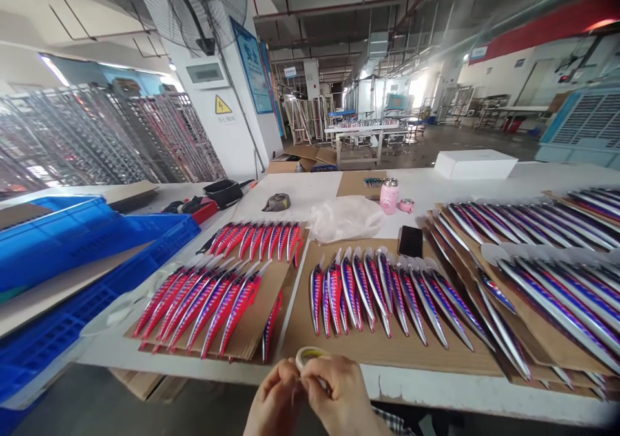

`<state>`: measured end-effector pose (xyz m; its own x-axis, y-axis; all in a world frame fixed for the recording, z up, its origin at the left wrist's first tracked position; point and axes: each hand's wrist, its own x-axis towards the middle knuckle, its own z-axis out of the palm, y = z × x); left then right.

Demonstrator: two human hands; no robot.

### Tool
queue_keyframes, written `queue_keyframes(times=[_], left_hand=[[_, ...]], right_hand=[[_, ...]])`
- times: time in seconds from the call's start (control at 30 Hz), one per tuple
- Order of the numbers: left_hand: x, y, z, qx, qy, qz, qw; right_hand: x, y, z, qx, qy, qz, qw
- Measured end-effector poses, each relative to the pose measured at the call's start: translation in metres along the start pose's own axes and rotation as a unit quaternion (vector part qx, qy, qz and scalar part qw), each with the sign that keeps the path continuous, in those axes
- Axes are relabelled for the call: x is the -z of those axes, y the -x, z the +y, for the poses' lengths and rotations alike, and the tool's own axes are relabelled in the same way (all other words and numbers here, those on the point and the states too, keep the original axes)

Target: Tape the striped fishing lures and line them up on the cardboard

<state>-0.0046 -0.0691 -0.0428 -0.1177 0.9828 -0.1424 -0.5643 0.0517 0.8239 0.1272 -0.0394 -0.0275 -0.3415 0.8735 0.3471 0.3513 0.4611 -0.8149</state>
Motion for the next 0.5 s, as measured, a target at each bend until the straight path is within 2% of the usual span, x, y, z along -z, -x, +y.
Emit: queue_keyframes(times=[0.1,0.2,0.33,0.4,0.5], left_hand=[[0.006,-0.003,0.008,0.019,0.061,0.062,0.996],[0.017,-0.014,0.018,0.018,0.031,0.115,0.993],[0.037,-0.031,0.035,-0.01,-0.038,0.134,0.99],[0.049,-0.037,0.046,-0.051,-0.105,0.157,0.981],[0.066,-0.047,0.063,-0.123,-0.257,0.212,0.935]], right_hand=[[0.0,-0.002,0.003,-0.04,-0.016,0.01,0.999],[-0.001,-0.005,0.011,-0.045,0.032,0.001,0.998],[-0.013,-0.02,0.022,-0.005,0.189,-0.083,0.978],[-0.025,-0.032,0.027,0.008,0.231,-0.119,0.966],[-0.042,-0.047,0.036,0.042,0.223,-0.149,0.962]])
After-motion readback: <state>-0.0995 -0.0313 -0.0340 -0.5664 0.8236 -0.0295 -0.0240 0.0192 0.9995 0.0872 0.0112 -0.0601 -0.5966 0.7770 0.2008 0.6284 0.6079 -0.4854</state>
